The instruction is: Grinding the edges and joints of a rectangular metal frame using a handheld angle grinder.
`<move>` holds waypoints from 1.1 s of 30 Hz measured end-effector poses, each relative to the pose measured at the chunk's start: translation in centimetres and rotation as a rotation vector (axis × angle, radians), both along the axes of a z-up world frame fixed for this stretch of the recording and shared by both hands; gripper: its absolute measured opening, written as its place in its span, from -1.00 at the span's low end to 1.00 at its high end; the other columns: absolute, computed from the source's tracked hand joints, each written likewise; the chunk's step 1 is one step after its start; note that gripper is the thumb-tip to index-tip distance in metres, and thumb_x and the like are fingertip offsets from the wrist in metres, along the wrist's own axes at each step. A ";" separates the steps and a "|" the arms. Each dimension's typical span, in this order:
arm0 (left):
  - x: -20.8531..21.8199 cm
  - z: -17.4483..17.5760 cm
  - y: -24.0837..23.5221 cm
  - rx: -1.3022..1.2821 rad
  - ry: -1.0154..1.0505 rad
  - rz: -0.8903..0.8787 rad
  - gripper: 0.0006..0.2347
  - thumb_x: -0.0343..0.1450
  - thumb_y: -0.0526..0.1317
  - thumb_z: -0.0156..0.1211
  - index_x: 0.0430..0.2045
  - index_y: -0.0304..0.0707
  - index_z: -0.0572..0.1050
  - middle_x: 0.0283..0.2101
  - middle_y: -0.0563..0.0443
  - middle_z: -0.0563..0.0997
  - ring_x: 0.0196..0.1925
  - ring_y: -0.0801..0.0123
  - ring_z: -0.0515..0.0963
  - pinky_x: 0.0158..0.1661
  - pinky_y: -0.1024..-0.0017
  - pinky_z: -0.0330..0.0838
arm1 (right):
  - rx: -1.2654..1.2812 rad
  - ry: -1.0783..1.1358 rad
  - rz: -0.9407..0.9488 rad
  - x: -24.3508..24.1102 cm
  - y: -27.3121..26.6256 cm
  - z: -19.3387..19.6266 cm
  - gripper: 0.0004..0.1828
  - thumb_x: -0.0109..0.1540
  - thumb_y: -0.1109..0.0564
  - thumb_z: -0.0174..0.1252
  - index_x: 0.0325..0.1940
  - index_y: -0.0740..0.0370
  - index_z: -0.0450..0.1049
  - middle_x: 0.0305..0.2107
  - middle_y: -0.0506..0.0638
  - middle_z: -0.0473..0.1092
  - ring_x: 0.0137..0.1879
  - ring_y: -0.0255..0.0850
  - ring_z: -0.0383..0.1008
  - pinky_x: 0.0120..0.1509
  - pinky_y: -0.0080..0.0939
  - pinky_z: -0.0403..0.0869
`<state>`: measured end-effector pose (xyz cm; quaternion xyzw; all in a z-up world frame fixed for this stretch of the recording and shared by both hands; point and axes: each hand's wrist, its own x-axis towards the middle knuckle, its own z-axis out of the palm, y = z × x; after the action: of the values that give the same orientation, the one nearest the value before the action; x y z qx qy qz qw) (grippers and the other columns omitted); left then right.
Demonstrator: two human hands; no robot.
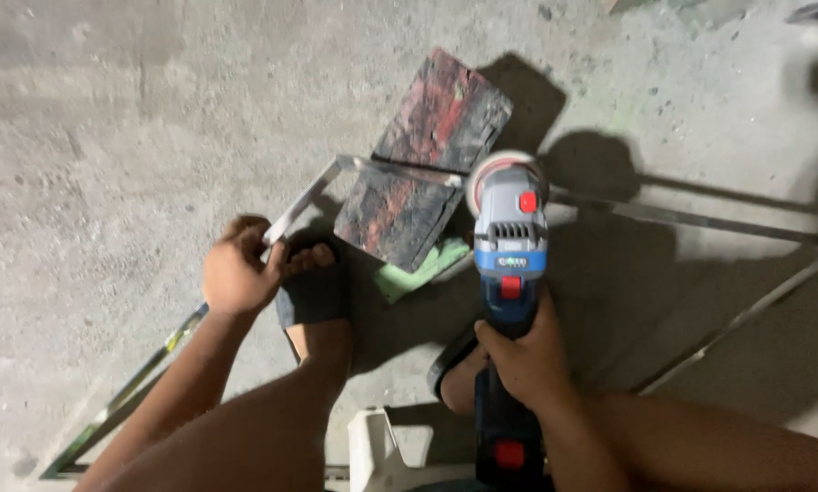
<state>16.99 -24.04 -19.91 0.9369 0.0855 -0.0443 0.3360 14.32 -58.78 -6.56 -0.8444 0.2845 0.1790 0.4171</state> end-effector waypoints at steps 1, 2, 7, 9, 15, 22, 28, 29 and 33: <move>0.6 0.1 0.0 0.003 -0.013 -0.002 -0.77 0.40 -0.18 0.22 -0.44 -0.46 0.63 -0.12 0.01 0.62 -0.53 0.25 0.57 -0.59 0.33 0.44 | 0.003 -0.013 -0.002 0.4 0.0 -0.1 -0.38 -0.05 0.17 0.33 0.12 0.09 0.42 -0.22 -0.03 0.50 -0.12 -0.21 0.51 0.04 -0.19 0.45; 0.5 0.2 0.0 0.043 0.116 0.037 -0.77 0.40 -0.13 0.17 -0.57 -0.31 0.50 -0.38 0.01 0.54 -0.57 0.22 0.47 -0.55 0.27 0.35 | -0.013 0.036 -0.073 0.3 -0.1 -0.1 -0.50 -0.04 0.17 0.34 -0.02 0.12 0.43 -0.32 -0.02 0.47 -0.21 -0.20 0.50 -0.07 -0.17 0.45; 0.2 -0.7 0.1 0.120 0.149 0.008 -0.76 0.41 -0.11 0.13 -0.66 -0.19 0.40 -0.56 0.02 0.56 -0.59 0.18 0.47 -0.52 0.22 0.33 | -0.012 0.078 -0.206 1.1 -0.2 0.9 -0.69 0.03 0.24 0.35 -0.20 0.16 0.42 -0.48 0.06 0.42 -0.40 -0.12 0.53 -0.25 -0.09 0.51; 0.3 0.1 -0.2 0.121 0.216 0.045 -0.75 0.40 -0.10 0.10 -0.68 -0.18 0.40 -0.59 0.03 0.56 -0.60 0.23 0.45 -0.54 0.26 0.34 | -0.023 0.153 -0.288 1.5 0.2 1.8 -0.55 0.06 0.24 0.28 0.02 0.16 0.37 -0.63 0.10 0.49 -0.51 -0.11 0.53 -0.25 -0.10 0.52; -0.1 -0.9 0.0 0.170 0.191 0.034 -0.77 0.41 -0.08 0.10 -0.63 -0.15 0.46 -0.60 0.02 0.57 -0.60 0.19 0.50 -0.57 0.25 0.36 | 0.009 0.023 -0.089 0.2 -1.2 -0.2 -0.57 0.00 0.17 0.34 -0.07 0.07 0.42 -0.37 -0.03 0.45 -0.26 -0.19 0.51 -0.11 -0.13 0.49; 0.1 -0.6 -0.2 0.189 0.204 0.051 -0.76 0.41 -0.08 0.11 -0.63 -0.17 0.48 -0.62 -0.01 0.56 -0.61 0.15 0.51 -0.58 0.23 0.36 | -0.031 0.087 -0.135 0.3 -0.4 0.5 -0.53 -0.03 0.17 0.35 -0.07 0.09 0.40 -0.34 0.00 0.46 -0.25 -0.15 0.54 -0.11 -0.12 0.51; 0.0 -0.8 -0.2 0.179 0.265 0.048 -0.74 0.43 -0.09 0.08 -0.66 -0.17 0.47 -0.63 0.02 0.55 -0.62 0.25 0.47 -0.59 0.30 0.37 | 0.059 0.178 -0.296 0.9 -0.1 1.5 -0.58 0.08 0.26 0.27 -0.02 0.19 0.31 -0.61 0.15 0.47 -0.52 -0.08 0.52 -0.29 -0.07 0.54; -0.3 -1.6 0.1 0.220 0.264 0.059 -0.78 0.40 -0.03 0.12 -0.54 -0.12 0.53 -0.57 -0.04 0.59 -0.47 0.07 0.57 -0.43 0.17 0.45 | 0.077 0.040 -0.173 0.9 -0.5 1.2 -0.64 0.07 0.27 0.27 -0.12 0.19 0.31 -0.63 0.12 0.45 -0.51 -0.09 0.54 -0.27 -0.08 0.51; -0.7 -3.0 0.4 0.289 0.276 0.064 -0.76 0.36 0.03 0.16 -0.37 -0.08 0.60 -0.50 -0.10 0.63 -0.32 -0.11 0.67 -0.27 0.07 0.54 | 0.111 -0.093 -0.052 0.5 0.0 0.8 -0.67 0.01 0.31 0.28 -0.22 0.20 0.34 -0.64 0.08 0.42 -0.48 -0.10 0.58 -0.21 -0.06 0.51</move>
<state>16.27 -23.68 -22.93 0.9572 0.1659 -0.1487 0.1845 14.80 -58.75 -5.76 -0.8197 0.2763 0.1439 0.4806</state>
